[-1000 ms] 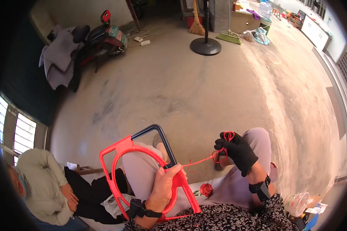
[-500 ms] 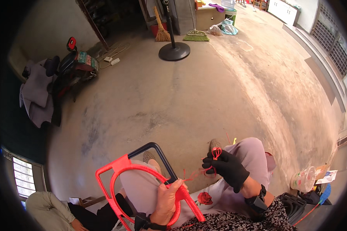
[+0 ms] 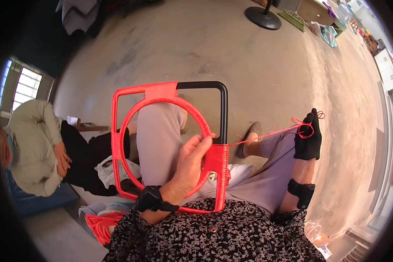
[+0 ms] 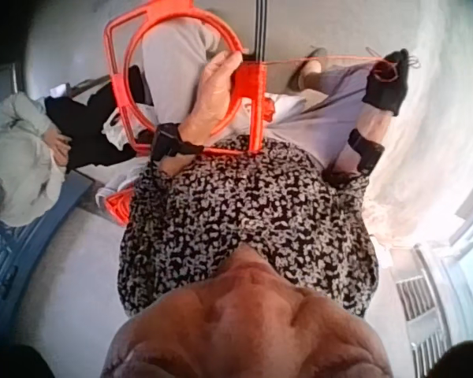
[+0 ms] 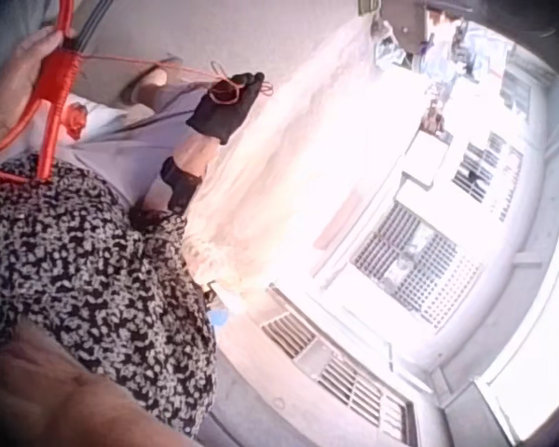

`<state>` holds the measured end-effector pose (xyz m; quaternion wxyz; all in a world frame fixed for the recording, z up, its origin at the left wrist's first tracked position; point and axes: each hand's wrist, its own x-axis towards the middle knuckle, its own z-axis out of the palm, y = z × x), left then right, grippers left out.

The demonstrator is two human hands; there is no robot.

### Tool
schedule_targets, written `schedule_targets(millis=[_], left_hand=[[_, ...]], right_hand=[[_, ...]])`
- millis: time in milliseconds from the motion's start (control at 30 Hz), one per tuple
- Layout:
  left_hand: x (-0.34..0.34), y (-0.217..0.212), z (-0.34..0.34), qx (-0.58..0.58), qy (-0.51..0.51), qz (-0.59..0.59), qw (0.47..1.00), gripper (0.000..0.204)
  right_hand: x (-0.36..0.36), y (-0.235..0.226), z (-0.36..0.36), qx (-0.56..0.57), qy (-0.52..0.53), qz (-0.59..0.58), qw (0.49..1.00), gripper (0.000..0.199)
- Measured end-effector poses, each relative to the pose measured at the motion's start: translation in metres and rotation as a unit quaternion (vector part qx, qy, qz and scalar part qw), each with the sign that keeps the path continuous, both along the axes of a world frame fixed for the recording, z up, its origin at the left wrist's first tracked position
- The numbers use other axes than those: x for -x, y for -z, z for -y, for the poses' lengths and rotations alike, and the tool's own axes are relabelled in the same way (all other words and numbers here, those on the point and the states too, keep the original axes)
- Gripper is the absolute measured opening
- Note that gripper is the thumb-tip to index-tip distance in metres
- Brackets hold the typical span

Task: Wrapping a red plastic frame with red nylon string.

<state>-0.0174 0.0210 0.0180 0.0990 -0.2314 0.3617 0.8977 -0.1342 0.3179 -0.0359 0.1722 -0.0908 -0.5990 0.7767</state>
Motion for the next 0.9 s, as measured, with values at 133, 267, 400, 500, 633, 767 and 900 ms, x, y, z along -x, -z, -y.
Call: schedule_targets(millis=[133, 267, 400, 500, 633, 767, 900], left_hand=[[-0.008, 0.005, 0.006, 0.028, -0.058, -0.051, 0.997, 0.019], [-0.015, 0.009, 0.002, 0.106, -0.050, -0.062, 0.991, 0.022], [-0.015, 0.018, 0.000, 0.297, -0.010, -0.124, 0.947, 0.025], [-0.015, 0.019, 0.004, 0.389, -0.014, -0.160, 0.907, 0.024], [-0.015, 0.012, 0.012, 0.549, 0.010, -0.182, 0.816, 0.018], [-0.009, 0.021, 0.015, 0.634, -0.021, -0.260, 0.728, 0.013], [-0.004, 0.023, 0.016, 0.668, -0.023, -0.282, 0.689, 0.012]], right_hand=[[-0.001, -0.034, 0.040, 0.207, -0.123, 0.139, 0.961, 0.036], [-0.014, -0.057, 0.130, -0.023, -0.325, 0.201, 0.924, 0.030], [0.003, -0.063, 0.187, -0.140, -0.327, 0.145, 0.923, 0.031], [0.007, -0.053, 0.193, -0.129, -0.331, 0.122, 0.927, 0.029], [0.001, -0.053, 0.194, -0.101, -0.318, 0.135, 0.933, 0.026], [-0.002, -0.047, 0.191, -0.115, -0.306, 0.128, 0.936, 0.025], [-0.005, -0.040, 0.192, -0.090, -0.282, 0.134, 0.946, 0.020]])
